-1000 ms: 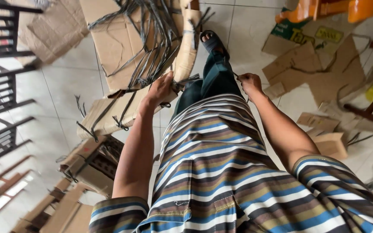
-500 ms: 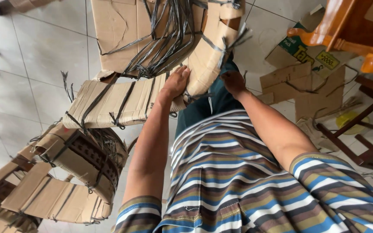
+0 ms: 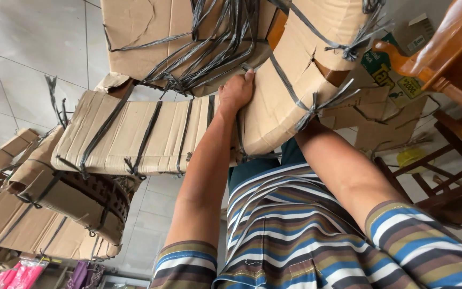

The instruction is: Wrapping a curved wooden furniture frame with protective cardboard strips and securing them by tying black plastic straps.

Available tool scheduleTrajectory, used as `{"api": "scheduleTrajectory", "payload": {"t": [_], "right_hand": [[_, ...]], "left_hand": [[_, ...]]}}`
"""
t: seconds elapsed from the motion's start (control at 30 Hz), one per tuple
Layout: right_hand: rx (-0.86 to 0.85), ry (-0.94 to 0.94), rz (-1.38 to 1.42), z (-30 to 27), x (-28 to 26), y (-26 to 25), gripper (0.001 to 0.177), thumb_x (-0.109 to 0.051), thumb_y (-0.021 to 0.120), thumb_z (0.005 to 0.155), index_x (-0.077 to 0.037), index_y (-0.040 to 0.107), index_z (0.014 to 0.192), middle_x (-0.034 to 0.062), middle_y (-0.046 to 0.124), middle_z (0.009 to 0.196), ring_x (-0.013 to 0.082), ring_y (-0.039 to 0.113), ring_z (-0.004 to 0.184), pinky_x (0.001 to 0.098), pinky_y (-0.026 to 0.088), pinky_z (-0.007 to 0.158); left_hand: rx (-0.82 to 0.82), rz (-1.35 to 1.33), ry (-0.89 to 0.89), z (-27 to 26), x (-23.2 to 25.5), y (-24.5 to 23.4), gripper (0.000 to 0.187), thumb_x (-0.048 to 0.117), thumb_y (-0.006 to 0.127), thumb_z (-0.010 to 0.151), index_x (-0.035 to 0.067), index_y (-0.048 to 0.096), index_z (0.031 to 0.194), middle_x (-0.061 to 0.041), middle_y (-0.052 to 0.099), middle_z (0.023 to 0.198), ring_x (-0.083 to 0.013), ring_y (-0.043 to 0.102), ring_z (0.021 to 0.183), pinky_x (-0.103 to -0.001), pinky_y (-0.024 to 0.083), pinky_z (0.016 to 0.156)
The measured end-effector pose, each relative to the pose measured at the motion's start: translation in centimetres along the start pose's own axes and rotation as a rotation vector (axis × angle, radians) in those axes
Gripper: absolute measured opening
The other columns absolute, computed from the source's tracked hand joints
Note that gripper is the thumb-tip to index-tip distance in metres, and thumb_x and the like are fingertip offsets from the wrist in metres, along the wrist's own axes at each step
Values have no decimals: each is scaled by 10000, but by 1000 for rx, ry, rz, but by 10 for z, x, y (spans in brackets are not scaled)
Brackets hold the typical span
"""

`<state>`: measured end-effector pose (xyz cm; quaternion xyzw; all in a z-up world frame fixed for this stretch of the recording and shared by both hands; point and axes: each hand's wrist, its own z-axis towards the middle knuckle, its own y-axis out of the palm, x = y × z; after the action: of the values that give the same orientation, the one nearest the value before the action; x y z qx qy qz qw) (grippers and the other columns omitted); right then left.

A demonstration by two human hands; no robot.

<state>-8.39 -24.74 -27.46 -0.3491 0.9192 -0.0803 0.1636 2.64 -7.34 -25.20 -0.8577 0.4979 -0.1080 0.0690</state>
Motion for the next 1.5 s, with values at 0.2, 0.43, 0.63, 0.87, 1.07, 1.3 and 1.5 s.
{"api": "scheduleTrajectory", "payload": {"t": [0.2,0.43,0.63,0.87,1.07,1.3,1.5], "right_hand": [[-49,30,15,8,17,5,280,-253,505,1017,-71,712,971,120,691,835,291,692,812,425,496,636],[-84,7,47,-8,22,-1,321,-335,496,1036,-128,733,971,91,712,815,298,715,775,413,504,594],[-35,-70,35,-43,30,-43,351,-394,490,1050,-169,748,971,70,727,801,304,732,749,404,510,565],[99,-265,-162,-143,31,-97,389,-569,449,1060,-309,731,1121,-13,765,1091,217,678,1161,400,560,909],[253,-279,-38,-260,-33,-136,328,-359,477,1090,-151,705,1201,197,762,1009,415,709,1047,503,569,874],[515,-468,-112,-320,-53,-128,211,-309,529,1071,-161,680,1063,177,729,832,389,733,893,487,582,713],[698,-597,-84,-323,-65,-112,148,-261,605,1043,-155,638,946,173,672,745,409,711,821,512,550,638]], "left_hand": [[10,-351,-78,-4,13,-23,456,647,599,870,290,813,1056,-24,783,1107,-275,679,1207,-485,424,1152],[364,-864,281,-53,37,-36,276,299,605,973,133,805,877,-5,660,812,-146,560,863,-306,468,880],[413,-897,535,-161,63,-69,238,256,608,1026,100,780,969,10,687,856,-97,557,873,-280,481,881],[481,-680,588,-216,50,-58,190,250,679,1013,93,786,1005,-62,788,873,-142,695,826,-339,554,819],[452,-694,737,-240,41,-56,186,262,684,1023,108,787,1003,-31,776,836,-111,680,782,-295,573,786],[412,-646,855,-247,26,-44,188,287,692,1026,132,793,994,-40,772,810,-130,691,746,-311,573,761],[400,-651,891,-263,24,-49,190,305,695,1016,143,788,980,-24,751,770,-133,687,721,-320,565,737]]}}
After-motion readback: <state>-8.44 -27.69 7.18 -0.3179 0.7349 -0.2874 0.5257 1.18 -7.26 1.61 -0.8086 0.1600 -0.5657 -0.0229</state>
